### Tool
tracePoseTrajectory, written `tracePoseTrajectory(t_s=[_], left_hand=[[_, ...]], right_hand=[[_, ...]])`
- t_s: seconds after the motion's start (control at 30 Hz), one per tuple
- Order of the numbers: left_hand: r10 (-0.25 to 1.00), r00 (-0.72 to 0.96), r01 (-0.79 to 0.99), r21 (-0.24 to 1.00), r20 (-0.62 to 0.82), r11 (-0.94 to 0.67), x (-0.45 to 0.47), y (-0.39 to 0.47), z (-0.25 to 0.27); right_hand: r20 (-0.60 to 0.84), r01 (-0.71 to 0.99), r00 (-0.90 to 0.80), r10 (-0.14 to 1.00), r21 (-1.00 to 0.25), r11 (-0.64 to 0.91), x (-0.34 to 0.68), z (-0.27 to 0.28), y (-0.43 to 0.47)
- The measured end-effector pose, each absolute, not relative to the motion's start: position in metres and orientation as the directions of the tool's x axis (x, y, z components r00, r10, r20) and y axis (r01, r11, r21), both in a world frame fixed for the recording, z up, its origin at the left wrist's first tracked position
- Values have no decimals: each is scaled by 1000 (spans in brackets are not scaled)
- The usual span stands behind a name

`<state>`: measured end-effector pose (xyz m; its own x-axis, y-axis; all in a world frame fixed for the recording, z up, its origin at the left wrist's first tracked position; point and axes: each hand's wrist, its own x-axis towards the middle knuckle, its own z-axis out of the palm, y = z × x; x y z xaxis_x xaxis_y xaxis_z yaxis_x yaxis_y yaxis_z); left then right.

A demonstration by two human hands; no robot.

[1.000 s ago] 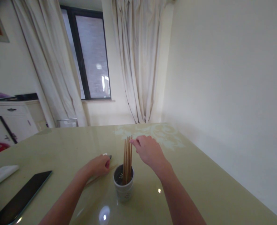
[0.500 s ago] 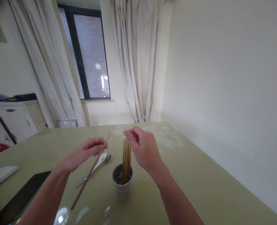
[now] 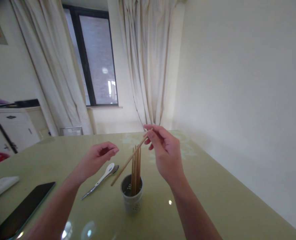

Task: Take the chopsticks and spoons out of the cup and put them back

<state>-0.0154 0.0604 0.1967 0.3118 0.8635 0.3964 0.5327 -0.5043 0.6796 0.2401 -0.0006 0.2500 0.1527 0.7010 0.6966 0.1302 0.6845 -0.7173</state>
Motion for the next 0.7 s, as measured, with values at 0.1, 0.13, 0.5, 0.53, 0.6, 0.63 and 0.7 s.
tracePoseTrajectory(t_s=[0.1,0.13,0.5,0.53,0.6,0.63,0.7], left_hand=[[971,174,945,250,166,-212,-39,89,154],[991,111,984,132,78,-121,-45,96,139],[997,69,989,134,-44,-63,-59,122,69],[997,64,989,139,-44,-57,-59,122,68],[998,55,987,153,-42,-48,-59,122,68],[998,50,986,162,-41,-43,-60,122,69],[999,40,982,185,-35,-32,-60,122,72]], right_hand=[[701,203,182,690,-713,671,257,253,5],[692,226,169,702,-720,656,260,252,8],[495,534,-136,858,-693,485,248,227,33],[474,568,-153,867,-676,470,247,225,34],[423,646,-181,888,-630,431,244,223,33],[399,688,-185,898,-600,408,243,223,33],[357,767,-175,917,-535,355,241,222,33]])
